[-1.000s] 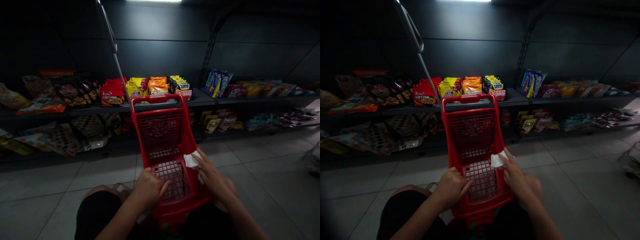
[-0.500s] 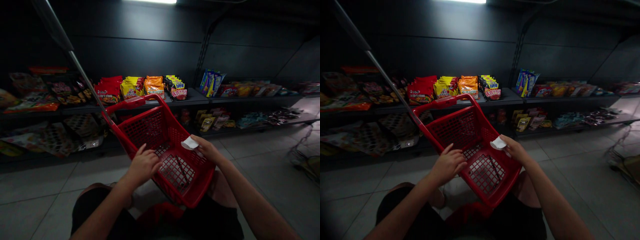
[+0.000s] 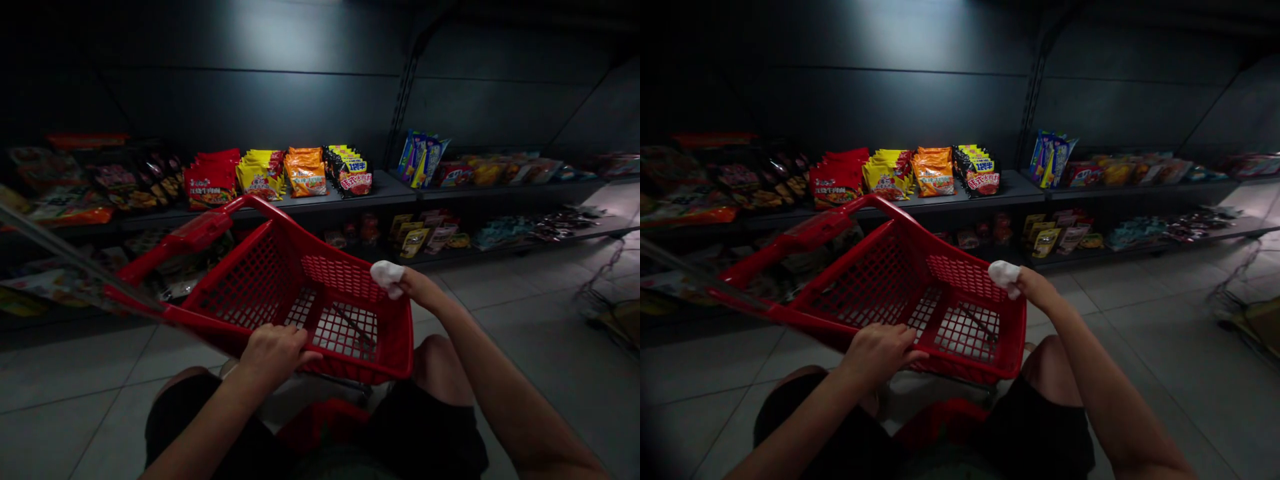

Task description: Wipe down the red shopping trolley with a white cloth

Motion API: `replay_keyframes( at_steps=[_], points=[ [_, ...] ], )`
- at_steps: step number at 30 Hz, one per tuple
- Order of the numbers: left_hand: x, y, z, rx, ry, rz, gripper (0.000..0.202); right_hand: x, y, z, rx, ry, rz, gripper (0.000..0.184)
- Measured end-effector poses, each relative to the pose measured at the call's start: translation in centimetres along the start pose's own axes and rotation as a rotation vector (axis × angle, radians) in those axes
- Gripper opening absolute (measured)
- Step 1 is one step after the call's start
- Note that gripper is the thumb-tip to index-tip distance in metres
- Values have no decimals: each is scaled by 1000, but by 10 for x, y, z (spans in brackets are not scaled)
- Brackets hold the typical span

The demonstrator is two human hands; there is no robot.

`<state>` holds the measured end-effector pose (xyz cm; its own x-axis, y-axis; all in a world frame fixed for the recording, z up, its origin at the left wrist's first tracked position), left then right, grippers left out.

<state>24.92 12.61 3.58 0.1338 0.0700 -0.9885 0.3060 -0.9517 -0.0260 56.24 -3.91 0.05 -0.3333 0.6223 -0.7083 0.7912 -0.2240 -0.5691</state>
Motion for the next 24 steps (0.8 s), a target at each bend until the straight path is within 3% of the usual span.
replay_keyframes(
  at_steps=[4,11,14,16,18,20,24],
  points=[
    [1,1,-14,-52,29,-18,47,-3,19,42,206,44,35,29],
    [11,5,-67,-160,27,-53,51,25,-19,69,269,258,-42,36],
    [17,7,-84,-202,5,-51,49,52,-73,56,85,296,-43,42],
    [19,11,-92,-210,1,-32,38,83,-118,41,-113,203,-82,46],
    [18,15,-99,-190,3,-8,28,107,-147,28,-260,97,-106,46],
    [13,18,-100,-139,27,21,26,107,-143,15,-290,79,-75,43],
    [-12,14,-80,-10,180,98,32,58,-76,-7,-213,106,20,31]
  ],
)
Point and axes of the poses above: each hand's wrist, its own z-axis away from the middle knuckle, its own x-axis out of the palm, y = z × x, the point moved 10 cm from there along -z, towards the middle knuckle, and after that the axes turned 12 degrees about -x, right-handed, at the moved point
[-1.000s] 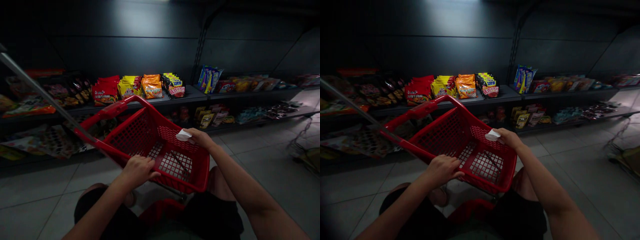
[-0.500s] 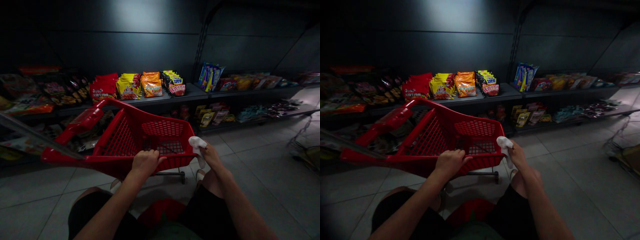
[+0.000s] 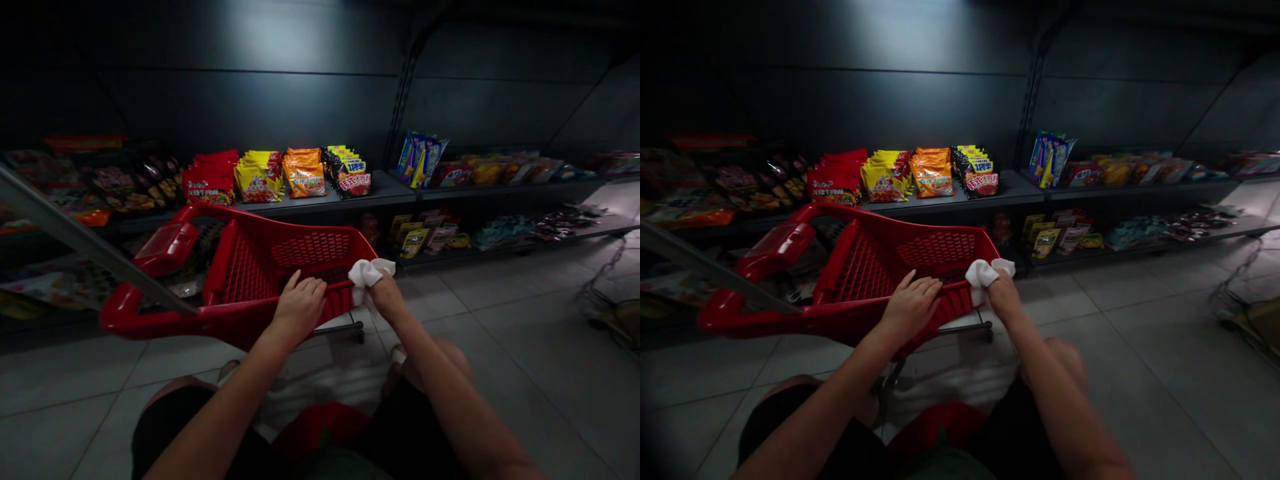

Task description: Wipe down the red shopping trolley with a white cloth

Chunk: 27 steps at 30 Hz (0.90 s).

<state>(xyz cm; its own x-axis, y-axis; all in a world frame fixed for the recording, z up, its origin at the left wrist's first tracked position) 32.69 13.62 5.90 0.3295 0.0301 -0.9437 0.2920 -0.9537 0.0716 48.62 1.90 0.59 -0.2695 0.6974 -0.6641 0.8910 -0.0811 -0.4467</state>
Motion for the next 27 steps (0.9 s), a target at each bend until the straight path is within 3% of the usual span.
replay_keyframes(
  at_steps=[2,4,6,10,12,16,21,23,25,27],
  points=[
    [-14,-15,13,-47,82,17,36,-18,22,-3,-25,-26,37,28],
    [-16,-27,24,-99,82,-3,40,-17,23,-7,-44,-56,85,26],
    [-13,-32,28,-127,60,-47,40,7,3,-12,-56,-99,109,26],
    [-10,-28,18,-139,47,-108,33,80,-68,-30,-195,-228,106,23],
    [-10,-24,12,-124,65,-92,33,96,-83,-37,-249,-254,153,21],
    [-21,-8,24,81,205,25,42,79,-55,-39,-277,-265,263,22],
    [-57,-15,87,291,322,196,39,40,0,-26,-282,-182,311,27],
    [-83,-30,112,248,429,243,39,32,17,-20,-271,-165,293,28],
    [-108,-49,129,112,593,256,44,25,30,-16,-249,-161,271,31],
    [-117,-53,131,21,634,222,52,16,36,-15,-218,-154,248,32]
  ],
)
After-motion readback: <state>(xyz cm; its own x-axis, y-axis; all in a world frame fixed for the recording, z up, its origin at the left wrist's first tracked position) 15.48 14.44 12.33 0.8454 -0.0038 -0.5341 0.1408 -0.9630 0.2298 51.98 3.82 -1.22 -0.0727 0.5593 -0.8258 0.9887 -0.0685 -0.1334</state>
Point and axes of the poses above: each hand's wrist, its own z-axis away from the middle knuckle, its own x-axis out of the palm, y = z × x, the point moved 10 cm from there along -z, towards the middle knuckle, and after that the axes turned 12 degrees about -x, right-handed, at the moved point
